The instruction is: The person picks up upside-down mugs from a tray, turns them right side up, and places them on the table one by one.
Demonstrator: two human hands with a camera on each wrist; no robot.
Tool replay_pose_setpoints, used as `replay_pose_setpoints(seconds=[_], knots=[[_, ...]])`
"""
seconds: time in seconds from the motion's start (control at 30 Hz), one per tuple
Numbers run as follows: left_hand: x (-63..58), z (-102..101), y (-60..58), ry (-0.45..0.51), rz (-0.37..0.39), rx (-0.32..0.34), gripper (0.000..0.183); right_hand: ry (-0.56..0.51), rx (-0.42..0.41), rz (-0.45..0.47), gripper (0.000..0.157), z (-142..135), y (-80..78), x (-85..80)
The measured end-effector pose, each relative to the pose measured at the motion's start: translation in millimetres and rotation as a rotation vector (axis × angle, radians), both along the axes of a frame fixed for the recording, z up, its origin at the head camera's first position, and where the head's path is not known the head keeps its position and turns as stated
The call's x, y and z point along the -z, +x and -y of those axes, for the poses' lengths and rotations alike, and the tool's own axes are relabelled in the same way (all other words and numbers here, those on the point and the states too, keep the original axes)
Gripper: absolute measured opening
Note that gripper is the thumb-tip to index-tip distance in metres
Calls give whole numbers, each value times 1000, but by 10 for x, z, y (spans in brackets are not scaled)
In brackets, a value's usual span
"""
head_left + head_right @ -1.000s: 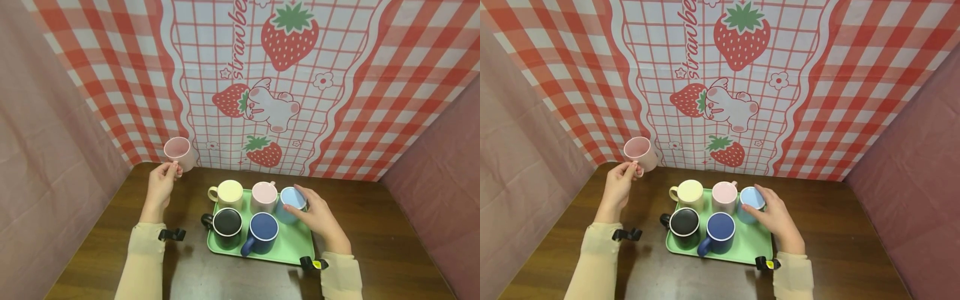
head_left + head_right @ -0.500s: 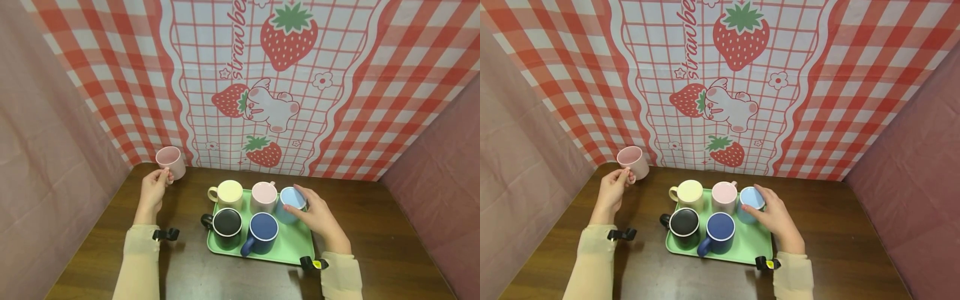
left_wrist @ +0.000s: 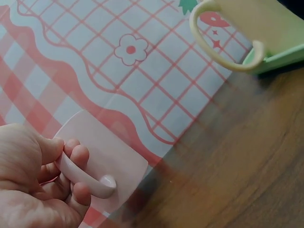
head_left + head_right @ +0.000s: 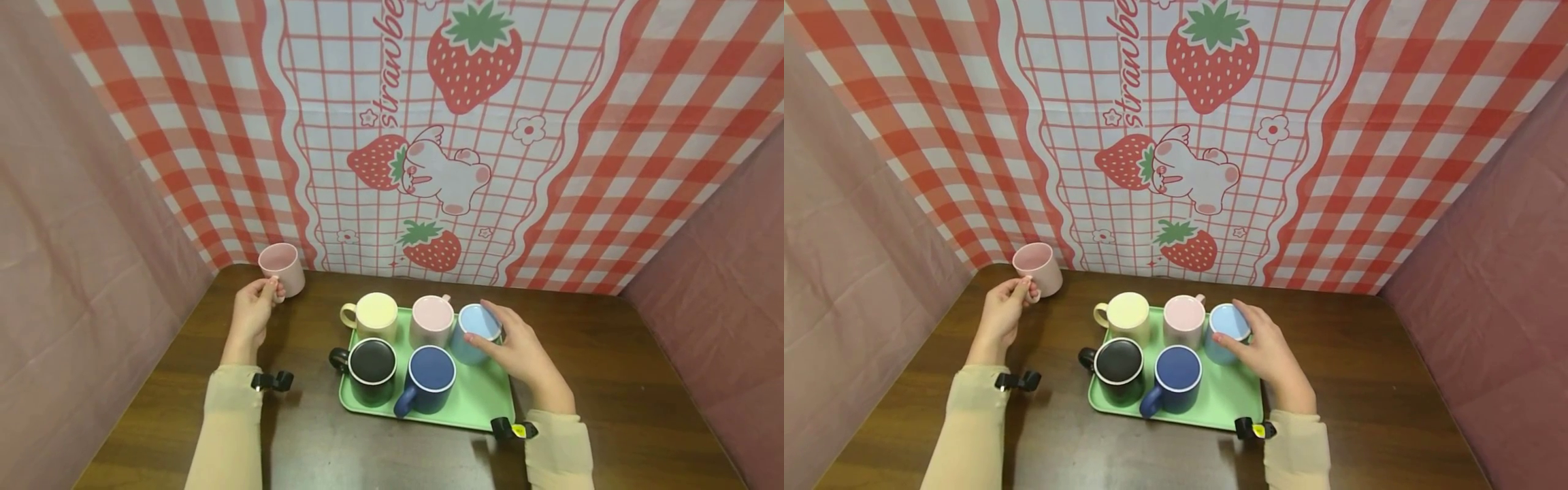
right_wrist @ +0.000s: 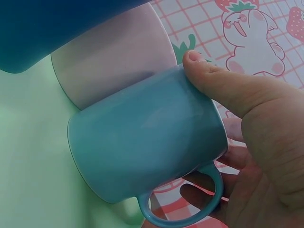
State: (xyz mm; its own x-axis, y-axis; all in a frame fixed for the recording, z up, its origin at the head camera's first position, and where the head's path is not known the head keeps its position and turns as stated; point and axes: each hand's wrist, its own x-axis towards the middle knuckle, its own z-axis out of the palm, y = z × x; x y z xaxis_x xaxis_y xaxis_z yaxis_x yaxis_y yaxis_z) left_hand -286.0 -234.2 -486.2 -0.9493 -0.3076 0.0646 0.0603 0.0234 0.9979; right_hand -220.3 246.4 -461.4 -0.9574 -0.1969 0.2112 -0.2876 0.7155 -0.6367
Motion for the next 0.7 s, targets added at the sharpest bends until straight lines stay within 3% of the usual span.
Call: replay_pose_setpoints(seconds=[0.37,0.7], knots=[[88,68,-5,-32,48,-10,36,-9,-2,12,83,5,0,-2],[153,76,-35,-64,42,-40,38,-10,4,16,81,13,12,-8]])
